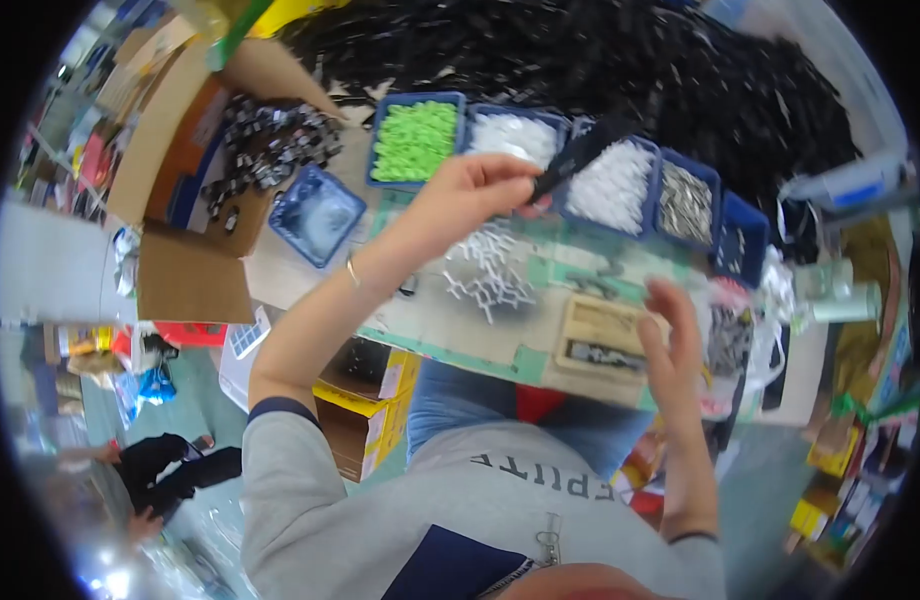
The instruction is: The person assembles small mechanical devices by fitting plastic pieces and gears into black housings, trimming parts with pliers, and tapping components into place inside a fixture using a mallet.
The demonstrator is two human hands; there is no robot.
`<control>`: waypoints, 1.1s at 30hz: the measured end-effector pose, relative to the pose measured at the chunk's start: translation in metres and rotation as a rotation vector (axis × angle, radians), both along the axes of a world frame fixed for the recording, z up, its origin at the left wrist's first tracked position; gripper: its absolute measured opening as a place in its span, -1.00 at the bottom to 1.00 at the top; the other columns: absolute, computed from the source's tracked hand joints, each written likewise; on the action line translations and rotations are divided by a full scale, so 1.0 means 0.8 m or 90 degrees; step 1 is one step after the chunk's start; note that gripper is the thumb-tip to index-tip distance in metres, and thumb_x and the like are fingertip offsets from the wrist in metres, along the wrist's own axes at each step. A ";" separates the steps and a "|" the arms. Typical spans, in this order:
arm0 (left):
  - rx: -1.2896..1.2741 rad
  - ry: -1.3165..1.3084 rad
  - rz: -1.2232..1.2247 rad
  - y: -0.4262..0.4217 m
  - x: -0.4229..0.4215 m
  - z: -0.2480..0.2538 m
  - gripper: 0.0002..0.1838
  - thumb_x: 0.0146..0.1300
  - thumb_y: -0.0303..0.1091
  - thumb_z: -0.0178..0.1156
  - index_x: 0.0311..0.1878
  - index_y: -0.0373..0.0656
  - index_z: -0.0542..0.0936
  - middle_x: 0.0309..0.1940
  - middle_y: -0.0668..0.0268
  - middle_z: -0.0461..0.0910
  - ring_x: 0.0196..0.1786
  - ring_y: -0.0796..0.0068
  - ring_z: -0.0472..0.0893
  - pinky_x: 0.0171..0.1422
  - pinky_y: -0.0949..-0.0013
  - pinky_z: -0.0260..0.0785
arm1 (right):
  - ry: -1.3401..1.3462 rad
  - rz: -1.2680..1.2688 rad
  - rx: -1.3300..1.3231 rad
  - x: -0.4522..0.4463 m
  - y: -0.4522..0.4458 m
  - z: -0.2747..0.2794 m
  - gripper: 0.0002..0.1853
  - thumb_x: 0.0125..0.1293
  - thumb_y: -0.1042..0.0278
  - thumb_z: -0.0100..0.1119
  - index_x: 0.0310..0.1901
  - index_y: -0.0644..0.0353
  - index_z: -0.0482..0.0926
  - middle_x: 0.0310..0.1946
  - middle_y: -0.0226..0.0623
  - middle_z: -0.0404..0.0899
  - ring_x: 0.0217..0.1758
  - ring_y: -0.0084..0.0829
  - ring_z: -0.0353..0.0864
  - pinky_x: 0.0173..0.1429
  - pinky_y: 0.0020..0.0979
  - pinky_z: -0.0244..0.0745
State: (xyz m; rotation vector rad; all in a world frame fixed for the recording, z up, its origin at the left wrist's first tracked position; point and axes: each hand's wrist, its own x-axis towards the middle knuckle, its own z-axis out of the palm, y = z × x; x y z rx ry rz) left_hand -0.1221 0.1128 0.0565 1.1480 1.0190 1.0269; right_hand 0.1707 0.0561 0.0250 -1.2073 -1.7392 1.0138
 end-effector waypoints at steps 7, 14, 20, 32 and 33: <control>0.196 0.226 -0.011 -0.103 0.089 -0.028 -0.73 0.20 -0.40 0.19 -0.04 -0.28 0.54 -0.27 0.23 0.64 -0.26 0.43 0.60 -0.23 0.38 0.41 | 0.344 0.072 -0.215 -0.045 0.008 -0.004 -0.79 0.40 0.35 -0.04 -0.09 0.31 0.48 -0.30 -0.35 0.59 -0.28 -0.60 0.57 -0.11 -0.58 0.43; 0.786 0.653 0.012 -0.122 0.109 -0.032 -0.66 0.05 -0.40 0.13 -0.05 -0.11 0.57 -0.08 0.31 0.56 -0.06 0.38 0.55 0.07 0.22 0.35 | 0.230 0.139 -0.466 0.014 -0.036 0.011 -0.74 0.43 0.24 -0.12 -0.15 0.27 0.47 -0.44 -0.36 0.54 -0.64 -0.69 0.34 -0.51 -0.62 0.29; 0.678 0.454 -0.127 -0.131 0.125 -0.057 -0.65 -0.11 -0.48 0.27 -0.14 -0.17 0.59 -0.19 0.25 0.59 -0.19 0.30 0.59 -0.12 0.28 0.41 | 0.089 0.092 -0.376 0.048 -0.071 0.012 -0.69 0.37 0.21 0.02 0.01 0.24 0.49 -0.25 -0.42 0.52 -0.30 -0.61 0.47 -0.15 -0.56 0.38; 0.518 0.494 0.011 -0.118 0.125 -0.079 -0.76 0.06 -0.45 0.27 -0.16 -0.18 0.59 -0.20 0.26 0.62 -0.15 0.28 0.54 -0.02 0.30 0.30 | -0.716 -0.291 -0.001 0.300 0.060 -0.081 -0.71 0.18 0.30 0.00 -0.11 0.20 0.56 -0.26 -0.02 0.60 -0.14 -0.06 0.59 -0.02 -0.19 0.45; 0.534 0.529 0.010 -0.119 0.129 -0.085 -0.76 0.05 -0.40 0.28 -0.16 -0.13 0.59 -0.20 0.33 0.62 -0.11 0.33 0.54 0.03 0.28 0.26 | -0.740 -0.275 -0.016 0.297 0.062 -0.073 -0.71 0.17 0.30 0.01 -0.10 0.19 0.56 -0.26 -0.02 0.60 -0.14 -0.05 0.59 -0.02 -0.18 0.45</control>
